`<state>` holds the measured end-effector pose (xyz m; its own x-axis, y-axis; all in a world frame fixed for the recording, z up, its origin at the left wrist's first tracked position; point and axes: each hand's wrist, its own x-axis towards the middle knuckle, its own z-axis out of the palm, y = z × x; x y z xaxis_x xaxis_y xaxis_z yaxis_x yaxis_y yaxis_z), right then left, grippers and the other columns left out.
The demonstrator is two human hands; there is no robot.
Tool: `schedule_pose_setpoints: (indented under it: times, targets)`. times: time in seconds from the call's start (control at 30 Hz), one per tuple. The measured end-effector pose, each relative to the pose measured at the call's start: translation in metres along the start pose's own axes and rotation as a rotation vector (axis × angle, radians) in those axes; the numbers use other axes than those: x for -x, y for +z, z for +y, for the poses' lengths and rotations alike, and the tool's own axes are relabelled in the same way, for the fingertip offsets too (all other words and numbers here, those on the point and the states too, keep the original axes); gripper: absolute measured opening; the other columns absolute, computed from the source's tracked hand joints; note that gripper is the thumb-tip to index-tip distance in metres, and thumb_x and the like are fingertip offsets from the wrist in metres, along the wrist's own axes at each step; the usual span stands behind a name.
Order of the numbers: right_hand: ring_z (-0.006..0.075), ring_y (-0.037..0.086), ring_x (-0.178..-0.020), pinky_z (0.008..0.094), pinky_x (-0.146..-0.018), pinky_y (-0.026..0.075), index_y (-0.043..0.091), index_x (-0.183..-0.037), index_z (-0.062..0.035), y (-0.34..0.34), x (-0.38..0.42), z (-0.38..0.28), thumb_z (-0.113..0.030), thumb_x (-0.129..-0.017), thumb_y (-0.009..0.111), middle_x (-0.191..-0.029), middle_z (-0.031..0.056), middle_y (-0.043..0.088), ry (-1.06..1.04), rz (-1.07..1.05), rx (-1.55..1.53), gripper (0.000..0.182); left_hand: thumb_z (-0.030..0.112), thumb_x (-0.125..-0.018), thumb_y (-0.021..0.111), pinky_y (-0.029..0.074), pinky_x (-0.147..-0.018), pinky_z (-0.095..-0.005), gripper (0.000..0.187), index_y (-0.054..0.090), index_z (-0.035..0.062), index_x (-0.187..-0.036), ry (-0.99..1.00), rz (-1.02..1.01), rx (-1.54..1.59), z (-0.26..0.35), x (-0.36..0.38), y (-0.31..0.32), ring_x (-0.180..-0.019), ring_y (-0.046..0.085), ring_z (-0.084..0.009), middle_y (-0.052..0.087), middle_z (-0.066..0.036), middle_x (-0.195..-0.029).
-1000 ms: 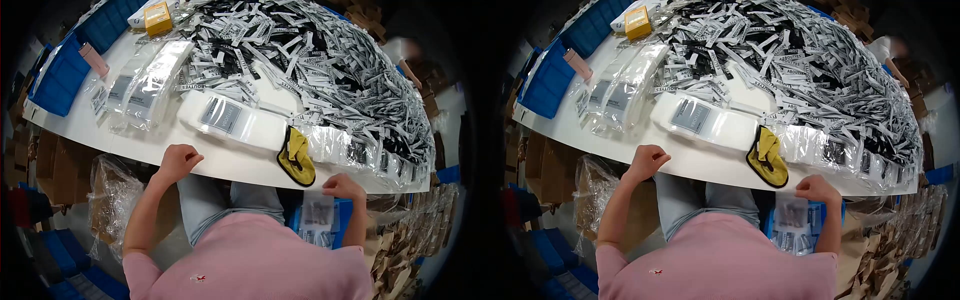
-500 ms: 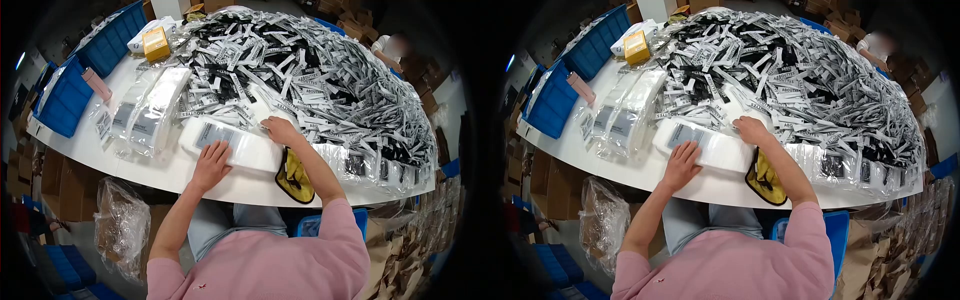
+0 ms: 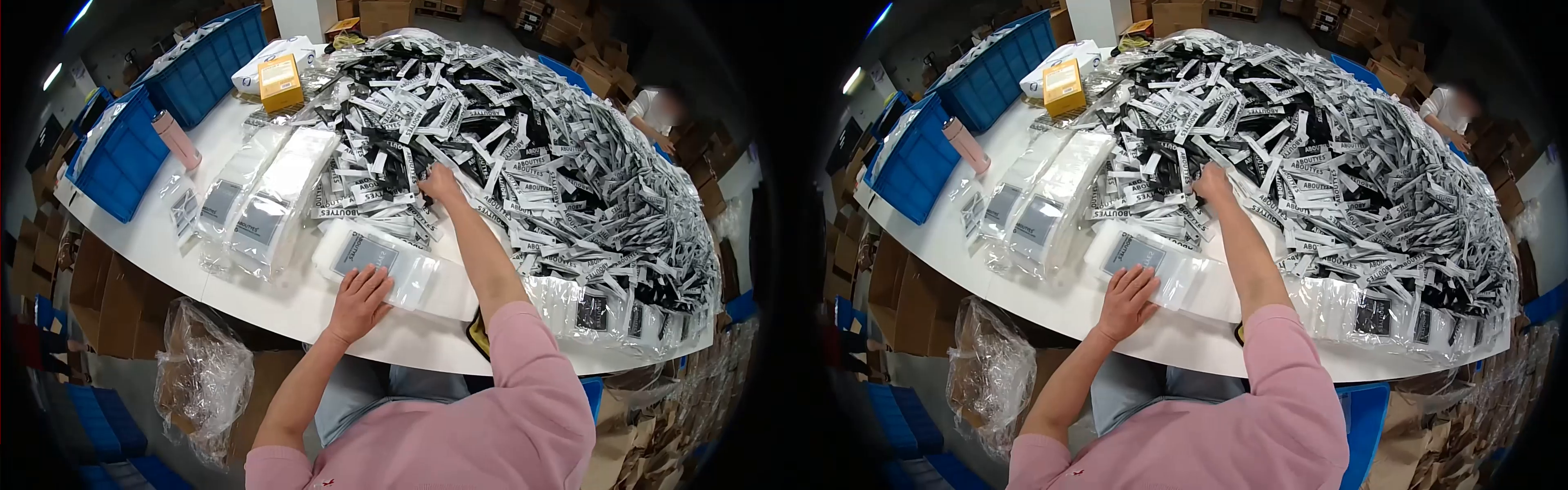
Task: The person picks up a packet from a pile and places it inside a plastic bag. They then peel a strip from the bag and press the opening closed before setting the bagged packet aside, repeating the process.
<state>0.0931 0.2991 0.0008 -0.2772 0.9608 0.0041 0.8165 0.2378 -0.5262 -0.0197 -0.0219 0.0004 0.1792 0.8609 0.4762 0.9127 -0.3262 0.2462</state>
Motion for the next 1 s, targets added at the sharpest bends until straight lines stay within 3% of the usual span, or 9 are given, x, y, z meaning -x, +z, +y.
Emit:
schedule_pose_setpoints:
  times: [0.13, 0.27, 0.33, 0.47, 0.53, 0.63, 0.7, 0.77, 1.0]
  targets:
    - [0.0325, 0.062, -0.086, 0.0366, -0.079, 0.049, 0.064, -0.083, 0.0021, -0.021, 0.013, 0.023, -0.03, -0.062, 0.066, -0.093, 0.022, 0.064, 0.001, -0.113, 0.027, 0.039, 0.026, -0.075, 0.065, 0.027, -0.102, -0.0416, 0.046, 0.053, 0.0118, -0.117, 0.011, 0.029, 0.005, 0.001, -0.001, 0.0, -0.121, 0.042, -0.024, 0.049, -0.005, -0.128]
    - [0.0137, 0.056, -0.05, 0.026, -0.04, 0.044, 0.047, -0.088, -0.0021, -0.046, 0.065, 0.024, -0.007, -0.081, 0.05, -0.061, 0.0056, 0.051, 0.111, -0.111, -0.91, 0.009, 0.023, -0.076, 0.064, 0.028, -0.101, -0.0409, 0.042, 0.055, 0.0117, -0.115, -0.003, 0.047, 0.032, 0.0, -0.002, -0.002, -0.119, 0.043, -0.0234, 0.051, -0.005, -0.126]
    - [0.0114, 0.051, -0.046, 0.0251, -0.037, 0.039, 0.047, -0.092, -0.0019, -0.068, 0.11, 0.008, -0.009, -0.084, 0.051, -0.059, 0.0027, 0.049, -0.08, -0.091, -1.001, 0.011, 0.021, -0.076, 0.063, 0.029, -0.101, -0.0407, 0.04, 0.056, 0.0118, -0.114, -0.007, 0.049, 0.041, -0.002, -0.002, -0.001, -0.118, 0.044, -0.023, 0.052, -0.004, -0.124]
    - [0.0059, 0.044, -0.05, 0.0218, -0.045, 0.034, 0.05, -0.073, 0.0002, -0.061, 0.242, -0.024, -0.008, -0.084, 0.056, -0.058, 0.0022, 0.051, -0.307, 0.126, -1.076, 0.015, 0.019, -0.082, 0.056, 0.034, -0.096, -0.0404, 0.027, 0.06, 0.0119, -0.109, -0.089, 0.109, 0.135, -0.004, -0.008, 0.001, -0.111, 0.051, -0.0226, 0.059, -0.004, -0.113]
    - [0.0149, 0.047, -0.05, 0.028, -0.048, 0.038, 0.05, -0.073, -0.001, -0.035, 0.292, -0.014, -0.007, -0.082, 0.058, -0.059, 0.0087, 0.049, -0.649, 0.074, -0.823, 0.014, 0.019, -0.084, 0.054, 0.035, -0.094, -0.0404, 0.025, 0.06, 0.012, -0.107, -0.143, 0.115, 0.206, -0.004, -0.016, -0.006, -0.109, 0.053, -0.023, 0.061, -0.005, -0.109]
    - [0.0243, 0.048, -0.051, 0.0303, -0.049, 0.039, 0.051, -0.074, -0.0025, 0.001, 0.314, -0.001, -0.012, -0.082, 0.062, -0.061, 0.0113, 0.05, -0.504, -0.085, -0.778, 0.016, 0.02, -0.088, 0.049, 0.045, -0.069, -0.0408, 0.023, 0.061, 0.0052, -0.1, -0.477, -0.133, 0.377, 0.002, -0.031, -0.034, -0.084, 0.06, -0.0306, 0.062, -0.013, -0.093]
    - [0.0299, 0.049, -0.053, 0.032, -0.05, 0.039, 0.052, -0.076, -0.0028, -0.005, 0.318, -0.005, -0.016, -0.082, 0.064, -0.063, 0.0154, 0.051, -0.489, -0.042, -0.642, 0.019, 0.016, -0.087, 0.051, 0.043, -0.056, -0.039, 0.021, 0.061, 0.0026, -0.1, -0.473, 0.02, 0.431, 0.004, -0.027, -0.034, -0.071, 0.058, -0.0313, 0.06, -0.015, -0.082]
    - [0.03, 0.049, -0.053, 0.0325, -0.05, 0.039, 0.052, -0.076, -0.0024, -0.009, 0.319, -0.009, -0.017, -0.082, 0.063, -0.063, 0.0154, 0.051, -0.482, 0.03, -0.685, 0.019, 0.007, -0.084, 0.055, 0.039, -0.052, -0.0331, 0.01, 0.062, 0.0012, -0.087, -0.269, 0.323, 0.385, 0.013, -0.028, -0.045, -0.058, 0.049, -0.0264, 0.051, -0.013, -0.067]
    - [0.0174, 0.047, -0.051, 0.0305, -0.05, 0.039, 0.052, -0.074, -0.0005, -0.024, 0.313, -0.013, -0.018, -0.084, 0.061, -0.058, 0.0119, 0.05, -0.375, 0.025, -0.713, 0.022, -0.003, -0.069, 0.058, 0.039, -0.052, -0.0319, 0.038, 0.063, 0.0072, -0.106, 0.082, 0.355, 0.22, 0.044, 0.002, -0.056, -0.059, 0.047, -0.0203, 0.043, -0.004, -0.065]
